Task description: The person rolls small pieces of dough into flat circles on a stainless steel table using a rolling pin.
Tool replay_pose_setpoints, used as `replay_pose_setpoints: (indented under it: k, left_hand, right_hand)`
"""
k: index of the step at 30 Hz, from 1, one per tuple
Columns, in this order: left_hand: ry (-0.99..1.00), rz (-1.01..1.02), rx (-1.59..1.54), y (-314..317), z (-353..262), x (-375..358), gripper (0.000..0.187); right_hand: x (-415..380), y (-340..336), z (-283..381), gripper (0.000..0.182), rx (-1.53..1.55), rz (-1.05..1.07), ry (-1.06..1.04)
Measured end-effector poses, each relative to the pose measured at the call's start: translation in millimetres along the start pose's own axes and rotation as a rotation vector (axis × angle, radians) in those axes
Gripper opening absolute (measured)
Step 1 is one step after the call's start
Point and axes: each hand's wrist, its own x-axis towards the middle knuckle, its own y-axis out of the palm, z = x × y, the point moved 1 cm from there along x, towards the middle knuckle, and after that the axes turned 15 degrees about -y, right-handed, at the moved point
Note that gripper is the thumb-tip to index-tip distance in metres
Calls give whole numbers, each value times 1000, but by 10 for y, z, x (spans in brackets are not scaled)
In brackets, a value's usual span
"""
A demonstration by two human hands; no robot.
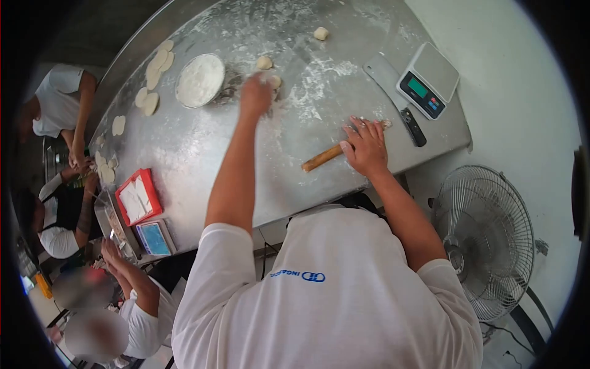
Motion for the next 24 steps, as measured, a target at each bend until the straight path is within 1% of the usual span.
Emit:
replay_pose_setpoints:
  k: [2,4,6,8,9,10,12,14,15,18,19,22,23,24]
  left_hand:
    - [53,100,-34,109,-160,-28,30]
    - [22,111,-14,75,-326,-143,27]
    - [-3,135,-34,-104,-385,-241,26]
    - [-16,153,-97,-393,-287,-129,26]
    - [-44,72,-126,-542,-187,5,29]
    - [-76,-8,-154,-713,-20,140,32]
    - [-114,17,-225,-1065,419,559,37]
    - [-429,244,-629,-1287,576,774,31]
    - [-447,288,-630,-1295,729,872,30]
    - [-349,67,377,-1185,1113,1050,37]
    - [-382,2,371,-1185,1184,1104,43]
    - [-474,176,365,-1162,1278,1337,40]
    - [-604,310,291,-1188,1269,1382,39]
    - [-538,203,251,-1162,1297,1394,37]
  right_hand:
    - [7,7,-7,42,-6,-6,-6]
    - [2,15,-6,42,-21,-9,-3]
    - [-22,17,1,42,-2,-11,-3]
    - [3,9,-25,42,2,-14,-6]
    - [4,5,-26,42,0,-10,-3]
    - [-12,3,-20,42,0,-4,0]
    - [-16,-16,-8,41,-2,3,5]
    - [-2,-14,-12,41,-3,-1,1]
    - [-12,3,-10,41,-4,-9,-1]
    - [-16,18,-5,40,-5,-8,0]
    - [-6,5,-11,40,-8,-5,1]
    - [-4,1,-7,40,-14,2,-1]
    - [-15,7,9,40,-6,6,0]
    - [-2,10,-4,39,-3,3,1]
